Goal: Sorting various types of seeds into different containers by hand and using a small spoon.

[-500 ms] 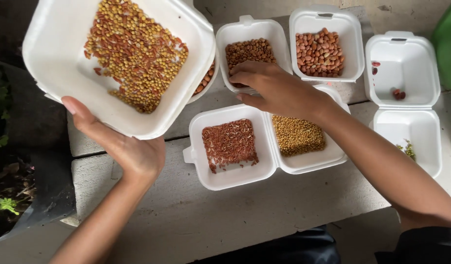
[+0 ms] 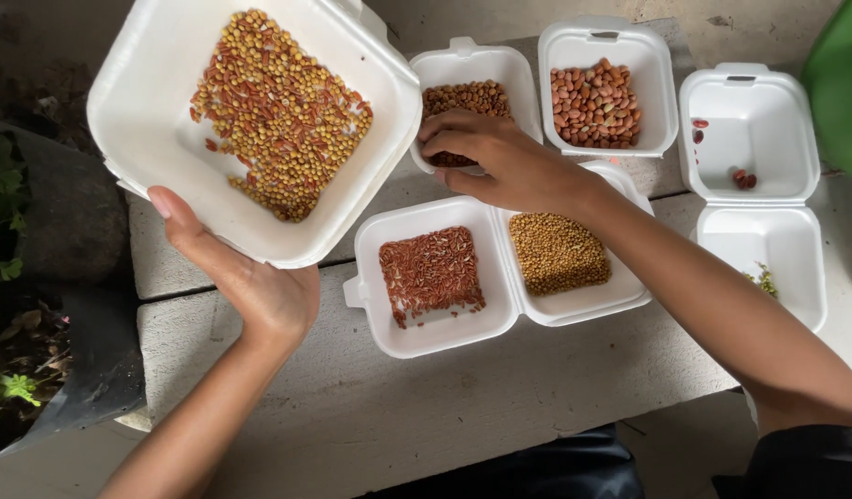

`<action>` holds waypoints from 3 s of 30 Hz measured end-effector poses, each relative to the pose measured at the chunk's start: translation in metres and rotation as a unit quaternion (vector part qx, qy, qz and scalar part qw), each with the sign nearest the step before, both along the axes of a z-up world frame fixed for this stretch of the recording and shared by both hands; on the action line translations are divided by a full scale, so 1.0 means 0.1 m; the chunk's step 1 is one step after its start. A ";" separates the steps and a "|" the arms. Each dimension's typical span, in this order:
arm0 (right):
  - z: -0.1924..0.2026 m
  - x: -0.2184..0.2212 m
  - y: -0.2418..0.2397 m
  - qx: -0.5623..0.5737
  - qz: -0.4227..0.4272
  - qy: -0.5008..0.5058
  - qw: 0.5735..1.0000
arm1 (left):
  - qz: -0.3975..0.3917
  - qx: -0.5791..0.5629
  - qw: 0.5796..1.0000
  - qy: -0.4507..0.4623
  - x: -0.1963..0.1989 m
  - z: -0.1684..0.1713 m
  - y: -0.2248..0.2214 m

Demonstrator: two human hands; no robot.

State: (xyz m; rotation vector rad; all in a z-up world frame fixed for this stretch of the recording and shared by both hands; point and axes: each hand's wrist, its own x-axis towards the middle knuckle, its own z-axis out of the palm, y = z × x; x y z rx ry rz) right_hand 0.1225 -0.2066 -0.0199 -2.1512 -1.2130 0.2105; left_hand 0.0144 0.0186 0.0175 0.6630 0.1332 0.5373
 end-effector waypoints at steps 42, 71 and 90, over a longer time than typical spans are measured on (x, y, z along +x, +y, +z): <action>0.63 -0.02 -1.13 -0.266 -0.205 0.003 0.942 | -0.032 0.010 0.999 0.012 -0.03 0.08 -0.01; 0.52 -0.16 -1.58 -0.258 -0.258 0.103 0.925 | -0.055 0.080 0.995 -0.020 -0.03 -0.11 -0.03; -0.49 -0.54 -2.35 -0.176 -0.364 -0.176 0.897 | -0.072 0.073 0.995 0.013 -0.05 -0.05 -0.08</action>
